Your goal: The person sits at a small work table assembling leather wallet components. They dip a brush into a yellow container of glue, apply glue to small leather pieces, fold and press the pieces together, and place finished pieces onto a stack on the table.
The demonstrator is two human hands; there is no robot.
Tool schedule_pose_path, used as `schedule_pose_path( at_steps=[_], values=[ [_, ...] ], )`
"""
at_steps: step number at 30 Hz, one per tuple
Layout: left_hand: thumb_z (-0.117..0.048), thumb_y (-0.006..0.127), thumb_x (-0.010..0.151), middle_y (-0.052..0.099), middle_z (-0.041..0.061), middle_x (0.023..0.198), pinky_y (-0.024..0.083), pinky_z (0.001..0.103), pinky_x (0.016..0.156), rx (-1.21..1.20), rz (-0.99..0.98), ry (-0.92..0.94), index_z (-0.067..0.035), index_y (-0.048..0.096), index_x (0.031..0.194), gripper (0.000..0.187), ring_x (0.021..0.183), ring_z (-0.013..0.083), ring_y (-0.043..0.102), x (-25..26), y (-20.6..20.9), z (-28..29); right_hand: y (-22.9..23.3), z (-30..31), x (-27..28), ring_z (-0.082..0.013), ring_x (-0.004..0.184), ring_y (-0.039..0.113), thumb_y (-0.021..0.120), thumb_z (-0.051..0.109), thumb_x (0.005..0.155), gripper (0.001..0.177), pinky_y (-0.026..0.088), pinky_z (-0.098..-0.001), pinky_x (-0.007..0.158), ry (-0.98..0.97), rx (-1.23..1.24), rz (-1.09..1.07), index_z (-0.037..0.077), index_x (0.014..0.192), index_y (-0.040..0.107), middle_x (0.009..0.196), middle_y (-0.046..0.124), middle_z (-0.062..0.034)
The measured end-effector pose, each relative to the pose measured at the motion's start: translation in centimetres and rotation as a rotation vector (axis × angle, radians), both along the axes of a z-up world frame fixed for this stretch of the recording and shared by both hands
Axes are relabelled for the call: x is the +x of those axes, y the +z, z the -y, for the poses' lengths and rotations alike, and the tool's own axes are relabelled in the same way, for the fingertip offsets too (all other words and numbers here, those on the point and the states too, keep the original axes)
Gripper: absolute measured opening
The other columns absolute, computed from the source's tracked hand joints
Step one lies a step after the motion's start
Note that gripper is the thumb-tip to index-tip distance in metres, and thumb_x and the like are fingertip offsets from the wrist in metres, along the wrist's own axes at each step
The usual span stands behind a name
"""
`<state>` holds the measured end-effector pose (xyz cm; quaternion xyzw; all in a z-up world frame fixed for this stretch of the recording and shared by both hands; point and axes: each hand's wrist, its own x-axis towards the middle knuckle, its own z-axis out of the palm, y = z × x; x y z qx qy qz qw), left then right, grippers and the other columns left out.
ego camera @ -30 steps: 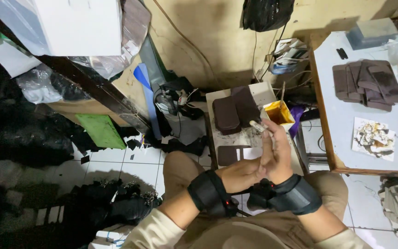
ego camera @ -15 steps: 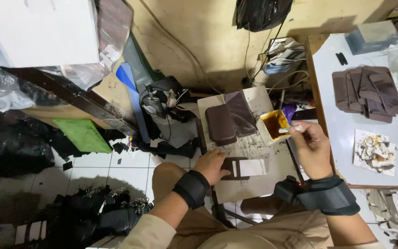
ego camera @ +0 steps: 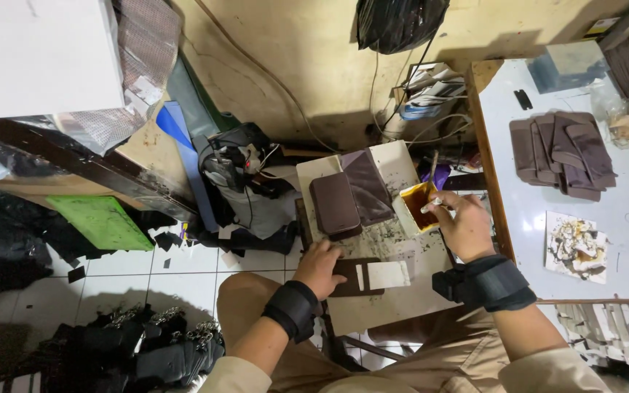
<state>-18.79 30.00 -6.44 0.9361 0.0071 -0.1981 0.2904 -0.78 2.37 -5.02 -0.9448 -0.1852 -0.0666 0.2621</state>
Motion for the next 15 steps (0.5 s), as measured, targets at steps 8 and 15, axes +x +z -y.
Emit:
schedule_pose_path(
  at_steps=[8,15],
  values=[
    [-0.026,0.075,0.092,0.047,0.012,0.118,0.049,0.047,0.100,-0.008,0.029,0.009,-0.005,0.053,0.124,0.044,0.120,0.0366,0.045,-0.2,-1.2,0.0,-2.8,-0.2,2.0,-0.0168,0.101,0.071,0.079,0.036,0.090,0.018,0.059,-0.0341,0.089,0.054,-0.184,0.086,0.032,0.107,0.078,0.088,0.076,0.0077],
    [-0.029,0.076,0.092,0.049,0.012,0.115,0.050,0.046,0.098,-0.017,0.052,-0.004,-0.007,0.052,0.119,0.043,0.118,0.0363,0.047,-0.1,-1.4,-0.3,-2.1,-1.0,2.1,-0.0194,0.100,0.070,0.078,0.036,0.089,0.020,0.058,-0.0358,0.089,0.122,-0.303,0.111,0.031,0.108,0.077,0.083,0.076,0.0025]
  ],
)
